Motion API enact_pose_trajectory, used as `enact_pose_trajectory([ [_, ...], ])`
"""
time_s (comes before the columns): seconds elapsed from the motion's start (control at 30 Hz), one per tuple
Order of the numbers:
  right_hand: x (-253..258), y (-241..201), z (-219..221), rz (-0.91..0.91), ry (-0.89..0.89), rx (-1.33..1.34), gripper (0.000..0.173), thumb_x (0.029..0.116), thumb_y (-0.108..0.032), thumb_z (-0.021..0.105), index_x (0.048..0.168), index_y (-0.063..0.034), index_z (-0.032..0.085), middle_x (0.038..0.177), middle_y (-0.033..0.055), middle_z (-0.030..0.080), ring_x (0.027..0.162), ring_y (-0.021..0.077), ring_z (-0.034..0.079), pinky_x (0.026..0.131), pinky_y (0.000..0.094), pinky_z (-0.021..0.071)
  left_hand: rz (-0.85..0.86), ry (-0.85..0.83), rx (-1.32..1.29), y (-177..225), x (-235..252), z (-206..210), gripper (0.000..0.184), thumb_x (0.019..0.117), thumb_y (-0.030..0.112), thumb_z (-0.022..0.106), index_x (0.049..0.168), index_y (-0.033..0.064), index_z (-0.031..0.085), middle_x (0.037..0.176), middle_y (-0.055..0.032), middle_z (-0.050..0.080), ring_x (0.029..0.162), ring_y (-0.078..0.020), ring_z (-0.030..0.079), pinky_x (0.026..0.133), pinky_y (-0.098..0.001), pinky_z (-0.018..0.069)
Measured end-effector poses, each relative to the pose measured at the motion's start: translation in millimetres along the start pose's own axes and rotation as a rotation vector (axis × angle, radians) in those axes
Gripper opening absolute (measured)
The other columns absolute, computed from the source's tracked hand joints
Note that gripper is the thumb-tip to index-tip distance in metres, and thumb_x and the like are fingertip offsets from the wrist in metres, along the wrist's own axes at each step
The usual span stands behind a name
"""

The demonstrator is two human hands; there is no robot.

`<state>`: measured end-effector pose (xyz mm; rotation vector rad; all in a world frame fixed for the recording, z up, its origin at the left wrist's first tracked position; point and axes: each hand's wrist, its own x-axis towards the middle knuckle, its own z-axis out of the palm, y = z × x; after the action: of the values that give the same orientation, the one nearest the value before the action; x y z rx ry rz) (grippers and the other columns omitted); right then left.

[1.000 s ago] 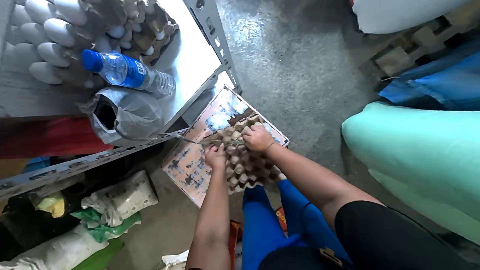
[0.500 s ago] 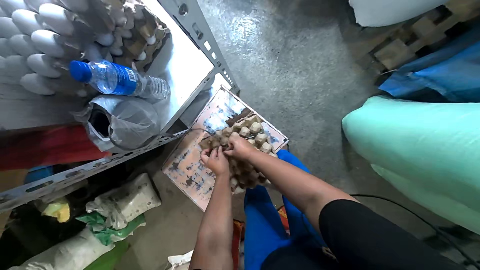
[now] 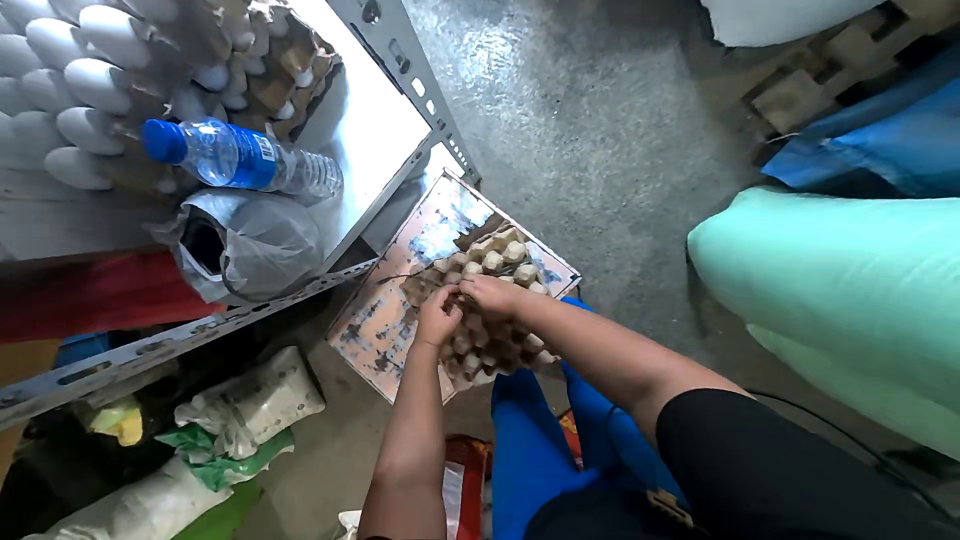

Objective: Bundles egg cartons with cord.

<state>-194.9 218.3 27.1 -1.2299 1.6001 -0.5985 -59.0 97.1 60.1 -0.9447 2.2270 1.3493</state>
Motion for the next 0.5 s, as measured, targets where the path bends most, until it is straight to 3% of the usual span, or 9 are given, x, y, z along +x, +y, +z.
enact_pose_trajectory([
  [0.1, 4, -1, 1, 0.105, 0.043, 0.100, 0.024, 0.1059, -0.016, 0.055, 0.118, 0.0018, 0.066, 0.117, 0.0208, 0.067, 0.113, 0.0353, 0.066, 0.101, 0.0528, 0.0524, -0.087, 0.045, 0.094, 9, 3, 5, 0.029, 0.0964, 0.008, 0.066, 0.124, 0.0009, 0.069, 0.123, -0.0171, 0.070, 0.110, -0.0251, 0.070, 0.100, -0.0422, 0.0552],
  [0.2, 8, -3, 2, 0.207, 0.170, 0.188, 0.021, 0.1037, -0.016, 0.060, 0.112, 0.0026, 0.063, 0.108, 0.0217, 0.067, 0.103, 0.0367, 0.068, 0.094, 0.0556, 0.0547, -0.121, 0.134, 0.142, 16, 2, 14, 0.022, 0.0987, 0.010, 0.064, 0.117, 0.0001, 0.072, 0.119, -0.0167, 0.072, 0.111, -0.0272, 0.070, 0.102, -0.0443, 0.0542],
  [0.3, 13, -3, -3, 0.338, 0.203, 0.285, 0.023, 0.1037, -0.018, 0.061, 0.115, 0.0021, 0.066, 0.114, 0.0224, 0.068, 0.111, 0.0380, 0.067, 0.100, 0.0575, 0.0513, -0.094, 0.257, 0.136, 14, -1, 27, 0.028, 0.0981, 0.015, 0.067, 0.121, -0.0004, 0.070, 0.112, -0.0182, 0.073, 0.101, -0.0294, 0.072, 0.094, -0.0462, 0.0576],
  [0.37, 16, -7, -7, 0.432, 0.244, 0.347, 0.022, 0.1022, -0.018, 0.063, 0.116, -0.0014, 0.069, 0.111, 0.0223, 0.071, 0.108, 0.0385, 0.069, 0.098, 0.0595, 0.0520, -0.011, 0.359, 0.156, 8, -4, 37, 0.027, 0.0969, 0.016, 0.069, 0.118, -0.0025, 0.071, 0.106, -0.0191, 0.074, 0.094, -0.0300, 0.073, 0.089, -0.0464, 0.0594],
  [0.43, 19, -15, -14, 0.554, 0.260, 0.421, 0.031, 0.1008, -0.018, 0.065, 0.128, -0.0037, 0.066, 0.117, 0.0242, 0.070, 0.113, 0.0412, 0.067, 0.100, 0.0614, 0.0506, 0.157, 0.499, 0.206, -3, -5, 47, 0.021, 0.0939, 0.012, 0.072, 0.109, -0.0021, 0.076, 0.098, -0.0181, 0.075, 0.091, -0.0305, 0.074, 0.086, -0.0454, 0.0611],
  [0.5, 21, -24, -22, 0.653, 0.253, 0.485, 0.043, 0.1009, -0.018, 0.065, 0.141, -0.0055, 0.056, 0.120, 0.0260, 0.068, 0.114, 0.0430, 0.066, 0.099, 0.0620, 0.0508, 0.295, 0.570, 0.265, -14, -4, 53, 0.019, 0.0913, 0.007, 0.072, 0.108, 0.0011, 0.079, 0.097, -0.0176, 0.076, 0.092, -0.0317, 0.075, 0.085, -0.0455, 0.0619],
])
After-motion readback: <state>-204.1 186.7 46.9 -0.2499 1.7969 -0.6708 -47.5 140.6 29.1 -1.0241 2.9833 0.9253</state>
